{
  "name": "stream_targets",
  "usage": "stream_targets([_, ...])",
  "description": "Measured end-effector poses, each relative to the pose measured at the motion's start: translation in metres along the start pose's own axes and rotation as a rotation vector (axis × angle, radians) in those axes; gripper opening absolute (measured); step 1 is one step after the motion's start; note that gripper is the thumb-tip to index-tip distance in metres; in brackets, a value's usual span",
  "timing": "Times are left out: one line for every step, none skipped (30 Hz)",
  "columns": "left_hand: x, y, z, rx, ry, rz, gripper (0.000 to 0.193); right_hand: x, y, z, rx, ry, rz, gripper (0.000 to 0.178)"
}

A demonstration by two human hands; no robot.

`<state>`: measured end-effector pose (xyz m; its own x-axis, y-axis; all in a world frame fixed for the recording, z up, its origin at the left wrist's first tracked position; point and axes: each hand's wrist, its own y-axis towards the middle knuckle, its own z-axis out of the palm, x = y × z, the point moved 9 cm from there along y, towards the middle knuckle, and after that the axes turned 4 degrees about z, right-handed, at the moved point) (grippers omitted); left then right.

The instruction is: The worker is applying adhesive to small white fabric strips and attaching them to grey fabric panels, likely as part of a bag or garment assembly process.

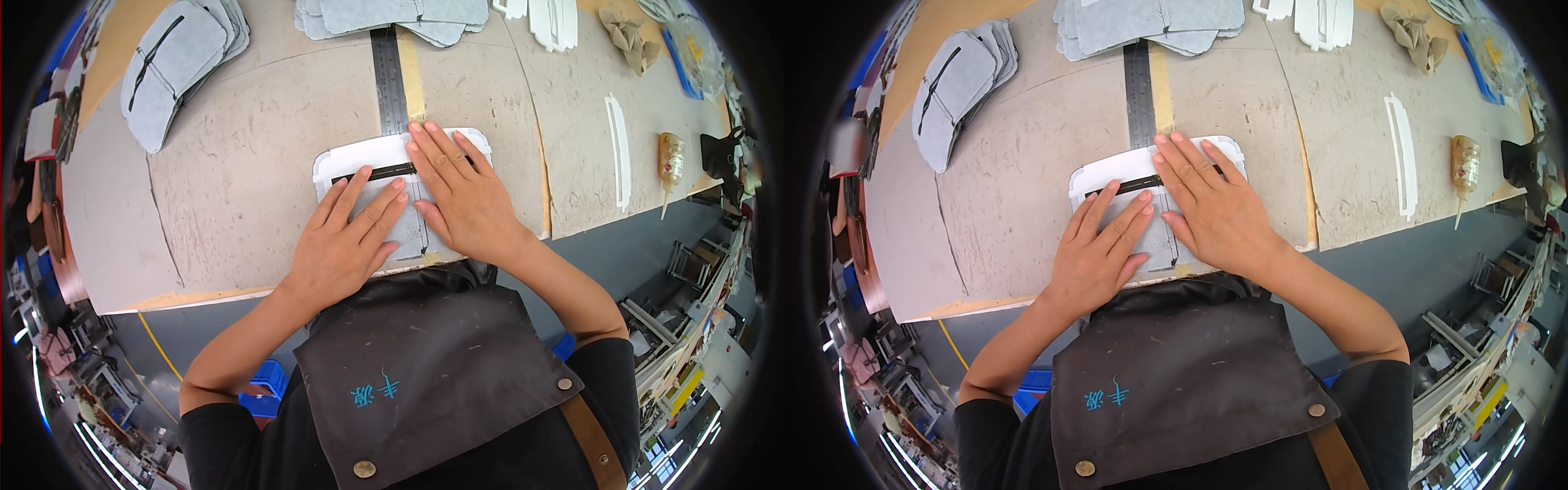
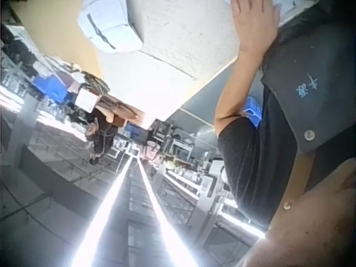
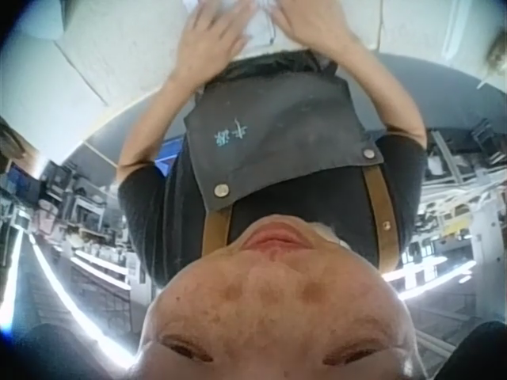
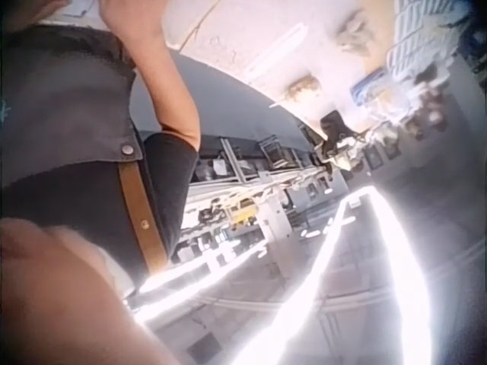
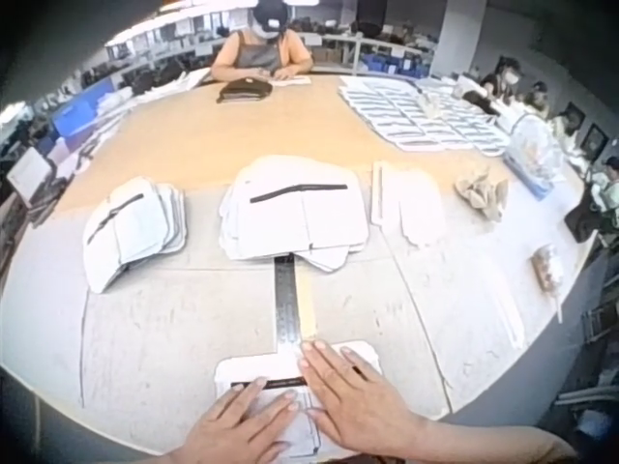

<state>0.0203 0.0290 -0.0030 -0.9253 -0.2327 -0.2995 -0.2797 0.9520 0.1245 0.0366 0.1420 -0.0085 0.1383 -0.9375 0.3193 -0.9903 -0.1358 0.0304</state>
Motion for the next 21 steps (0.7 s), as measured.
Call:
stream_targets([0.001, -0.001, 0.001, -0.003, 0.003, 0.0, 0.059, 0.0, 0.0, 0.0, 0.004, 0.002, -0.001, 0.062])
stream_targets([0.006, -0.004, 0.003, -0.017, -0.072, -0.017, 0.06, 0.001, -0.001, 0.001, 0.002, 0.0, -0.002, 0.062])
stream_targets([0.01, -0.002, 0.002, -0.03, -0.147, -0.033, 0.06, 0.001, -0.001, 0.001, -0.011, -0.005, -0.004, 0.061])
stream_targets([0.01, 0.001, 0.0, -0.031, -0.145, -0.032, 0.06, 0.001, -0.001, 0.0, -0.023, -0.009, -0.004, 0.06])
stream_targets([0.014, 0.006, -0.006, -0.056, -0.112, -0.073, 0.062, 0.0, -0.001, 0.0, -0.024, -0.01, -0.003, 0.06])
stream_targets([0.018, 0.012, -0.011, -0.082, -0.077, -0.114, 0.063, -0.001, 0.001, -0.001, -0.027, -0.033, -0.004, 0.058])
stream_targets([0.02, 0.018, -0.009, -0.084, -0.076, -0.113, 0.063, -0.002, 0.002, -0.001, -0.029, -0.057, -0.004, 0.057])
stream_targets([0.022, 0.026, -0.008, -0.093, -0.06, -0.106, 0.065, -0.003, 0.003, 0.001, -0.03, -0.059, -0.003, 0.057])
stream_targets([0.023, 0.03, -0.012, -0.106, -0.029, -0.102, 0.066, -0.002, 0.004, 0.001, -0.058, -0.047, -0.001, 0.056])
stream_targets([0.025, 0.032, -0.012, -0.113, -0.015, -0.104, 0.066, 0.0, 0.005, 0.0, -0.086, -0.036, 0.001, 0.055])
stream_targets([0.027, 0.033, -0.004, -0.083, -0.02, -0.089, 0.069, 0.002, 0.006, -0.003, -0.1, -0.038, -0.011, 0.055])
stream_targets([0.03, 0.033, 0.005, -0.052, -0.029, -0.079, 0.072, 0.0, 0.007, -0.004, -0.115, 0.016, 0.005, 0.055])
stream_targets([0.033, 0.033, 0.007, -0.059, -0.014, -0.087, 0.072, -0.001, 0.008, -0.005, -0.131, 0.069, 0.017, 0.054])
stream_targets([0.032, 0.033, 0.005, -0.076, -0.042, -0.077, 0.07, 0.001, 0.007, -0.008, -0.142, 0.07, -0.003, 0.054])
stream_targets([0.034, 0.032, 0.002, -0.098, -0.057, -0.071, 0.067, -0.001, 0.007, -0.007, -0.111, 0.086, 0.018, 0.052])
stream_targets([0.041, 0.032, 0.004, -0.117, -0.018, -0.089, 0.067, -0.004, 0.008, -0.006, -0.083, 0.099, 0.03, 0.051])
stream_targets([0.047, 0.032, 0.002, -0.206, -0.091, -0.09, 0.061, -0.003, 0.006, -0.009, -0.107, 0.097, -0.013, 0.051])
stream_targets([0.052, 0.032, -0.002, -0.292, -0.162, -0.092, 0.056, -0.012, 0.003, -0.009, -0.131, 0.194, 0.028, 0.051])
stream_targets([0.053, 0.034, -0.01, -0.309, -0.12, -0.118, 0.056, -0.021, 0.002, -0.008, -0.147, 0.294, 0.067, 0.052])
stream_targets([0.055, 0.04, -0.014, -0.291, -0.209, -0.182, 0.048, -0.023, 0.0, -0.012, -0.156, 0.293, 0.029, 0.052])
stream_targets([0.058, 0.042, -0.014, -0.271, -0.298, -0.252, 0.04, -0.031, 0.0, -0.012, -0.163, 0.245, 0.057, 0.054])
